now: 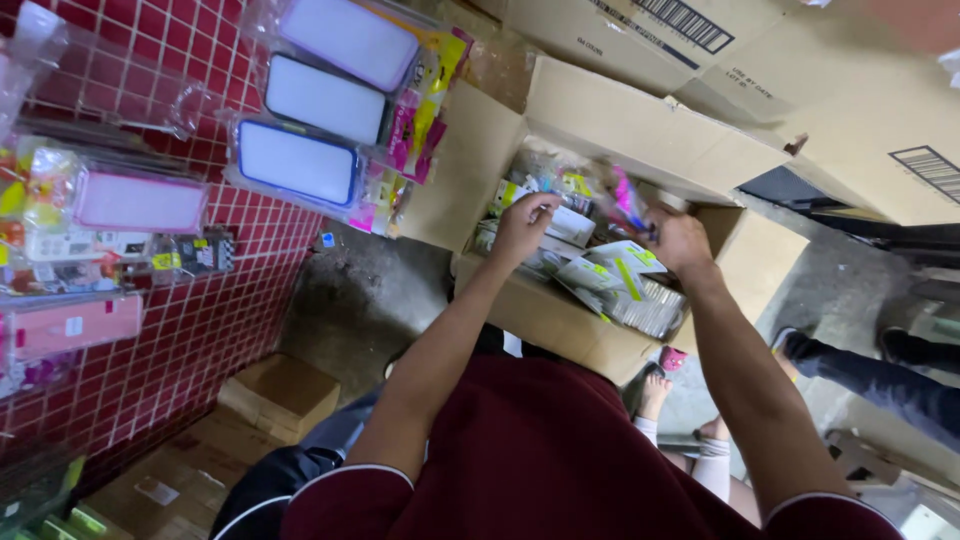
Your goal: Sorting and inspecting various mobile phone cases from a cardboard box.
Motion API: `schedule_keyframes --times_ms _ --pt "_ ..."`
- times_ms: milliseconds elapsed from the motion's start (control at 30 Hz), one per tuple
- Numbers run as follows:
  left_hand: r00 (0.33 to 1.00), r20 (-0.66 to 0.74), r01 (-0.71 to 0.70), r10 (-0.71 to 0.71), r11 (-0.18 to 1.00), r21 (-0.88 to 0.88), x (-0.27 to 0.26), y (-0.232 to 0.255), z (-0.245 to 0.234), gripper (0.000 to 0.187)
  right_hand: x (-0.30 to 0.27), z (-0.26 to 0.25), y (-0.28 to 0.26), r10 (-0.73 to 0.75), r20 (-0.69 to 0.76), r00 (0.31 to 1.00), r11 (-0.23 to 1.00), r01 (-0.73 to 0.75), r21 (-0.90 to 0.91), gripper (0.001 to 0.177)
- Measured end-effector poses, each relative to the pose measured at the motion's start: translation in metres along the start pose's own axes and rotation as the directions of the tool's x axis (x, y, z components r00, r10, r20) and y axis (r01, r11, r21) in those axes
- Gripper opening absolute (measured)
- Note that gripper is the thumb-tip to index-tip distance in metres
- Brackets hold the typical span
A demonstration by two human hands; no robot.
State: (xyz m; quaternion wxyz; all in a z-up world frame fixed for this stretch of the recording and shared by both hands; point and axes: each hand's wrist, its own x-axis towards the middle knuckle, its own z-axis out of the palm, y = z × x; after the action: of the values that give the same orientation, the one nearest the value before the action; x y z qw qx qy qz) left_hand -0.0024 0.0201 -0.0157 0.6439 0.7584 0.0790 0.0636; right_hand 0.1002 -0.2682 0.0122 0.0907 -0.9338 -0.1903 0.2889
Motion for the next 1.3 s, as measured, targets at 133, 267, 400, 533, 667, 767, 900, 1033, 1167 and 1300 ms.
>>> schedule_keyframes --times_ms 133,267,400,533,667,767,900,1033,1167,1300 --pt "1.0 -0.021 0.005 -0.006 1.0 -0.011 -0.006 -0.008 0.0 0.017 0.065 0.12 0.089 -0.343 -0.173 0.923 0.931 0.359 0.069 0.036" --pt "0.999 -0.042 0.01 -0.011 0.999 -0.04 -0.012 -0.024 -0.003 0.016 0.07 0.097 0.058 -0.181 -0.044 0.982 0.955 0.186 0.232 0.068" --pt "0.994 -0.064 0.083 -0.086 0.995 -0.056 -0.028 -0.034 -0.008 0.016 0.039 0.016 -0.009 -0.007 0.135 0.991 0.958 -0.032 0.284 0.108" --pt "0.992 -0.066 0.108 -0.112 0.992 -0.06 -0.032 -0.03 -0.015 0.015 0.089 0.059 0.034 -0.105 0.133 0.985 0.943 0.056 0.327 0.12" --pt "0.986 -0.065 0.14 -0.153 0.975 -0.175 -0.039 -0.034 -0.013 0.016 0.069 0.031 0.004 0.027 0.134 0.991 0.984 -0.05 0.171 0.116" --pt "0.983 -0.082 0.143 -0.164 0.966 -0.218 -0.043 -0.031 -0.015 0.017 0.044 0.013 -0.015 0.061 -0.028 0.998 0.998 -0.061 -0.002 0.103" --pt "0.99 -0.064 0.107 -0.126 0.963 -0.248 -0.039 -0.027 -0.017 0.016 0.035 0.024 0.01 -0.058 -0.214 0.975 0.983 0.019 -0.181 0.068" --pt "0.996 -0.026 0.078 -0.088 0.962 -0.261 -0.033 0.009 -0.023 0.015 0.005 0.003 0.008 0.036 -0.101 0.994 0.999 -0.037 -0.006 0.047" --pt "1.0 0.014 0.027 -0.024 0.978 -0.206 -0.022 0.028 -0.023 0.02 -0.02 -0.031 -0.011 0.101 -0.226 0.969 0.899 0.009 0.439 0.043" --pt "0.978 0.13 -0.145 0.162 0.981 -0.126 -0.022 0.107 -0.034 0.043 -0.058 -0.088 -0.09 0.079 -0.436 0.896 0.244 0.407 0.88 0.066"
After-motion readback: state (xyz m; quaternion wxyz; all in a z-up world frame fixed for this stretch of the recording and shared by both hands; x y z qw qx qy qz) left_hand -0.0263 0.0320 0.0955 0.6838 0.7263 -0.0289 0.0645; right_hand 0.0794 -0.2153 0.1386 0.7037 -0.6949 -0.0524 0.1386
